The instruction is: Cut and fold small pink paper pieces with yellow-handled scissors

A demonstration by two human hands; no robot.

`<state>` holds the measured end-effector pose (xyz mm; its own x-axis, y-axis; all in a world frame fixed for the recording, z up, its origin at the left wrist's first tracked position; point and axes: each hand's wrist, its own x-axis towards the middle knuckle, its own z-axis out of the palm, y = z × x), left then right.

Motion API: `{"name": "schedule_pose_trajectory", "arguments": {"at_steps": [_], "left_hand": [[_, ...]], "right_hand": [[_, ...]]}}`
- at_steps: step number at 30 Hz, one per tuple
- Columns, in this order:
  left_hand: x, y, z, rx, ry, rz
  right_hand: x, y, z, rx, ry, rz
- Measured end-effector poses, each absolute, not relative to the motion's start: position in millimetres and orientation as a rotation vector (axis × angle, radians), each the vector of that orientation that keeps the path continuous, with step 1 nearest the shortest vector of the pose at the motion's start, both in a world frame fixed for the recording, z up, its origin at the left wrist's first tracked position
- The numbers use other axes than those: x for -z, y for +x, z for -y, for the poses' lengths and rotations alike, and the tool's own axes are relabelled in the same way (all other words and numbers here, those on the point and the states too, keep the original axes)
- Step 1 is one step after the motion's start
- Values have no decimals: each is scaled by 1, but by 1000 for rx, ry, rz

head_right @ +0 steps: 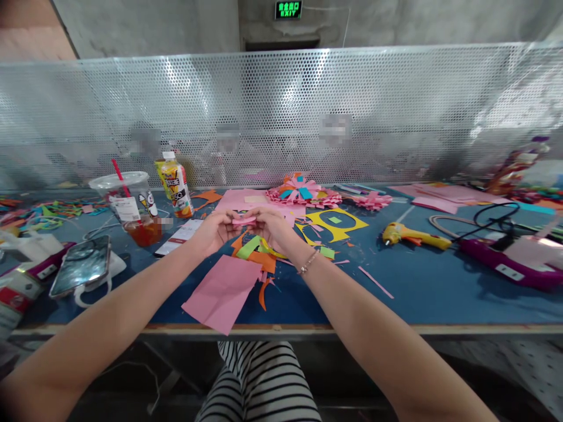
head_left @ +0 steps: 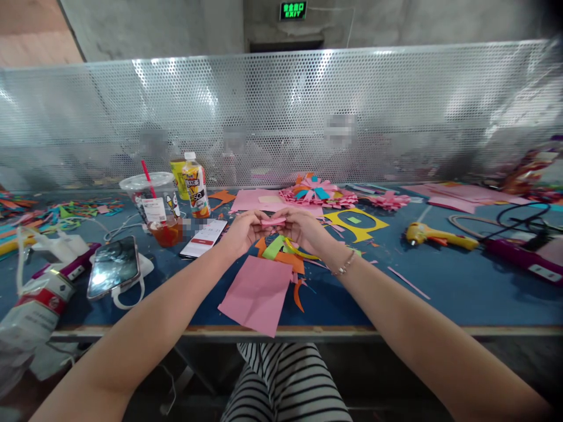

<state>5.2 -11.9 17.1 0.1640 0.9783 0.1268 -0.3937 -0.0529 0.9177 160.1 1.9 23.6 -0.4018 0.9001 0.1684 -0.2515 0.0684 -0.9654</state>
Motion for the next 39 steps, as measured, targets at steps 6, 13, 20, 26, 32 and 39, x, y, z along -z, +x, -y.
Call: {"name": "schedule_pose_trajectory", "arguments": {"at_steps": [6,13,20,26,32,39], "left_hand": [[-15,8,11,-1324,1221,-770],[-13,7,11,-1343,1209,-800],[-11,6,9,-1346,1201,-753],[-13,6,10,-1356,1183,-780],[-14,7,11,-1361,1192,-781],[-15,7,13,-1364,1217,-805]], "right_hand": [[-20,159,-3,-1462,-693,1438],[-15,158,-8,-1315,-694,1492],[-15,158,-9,-1240,-748,1550],[-17,158,-6,-1170,-772,1588],[-17,158,-7,-1142,-749,1615],[-15,159,-8,-1123,-757,1650]]}}
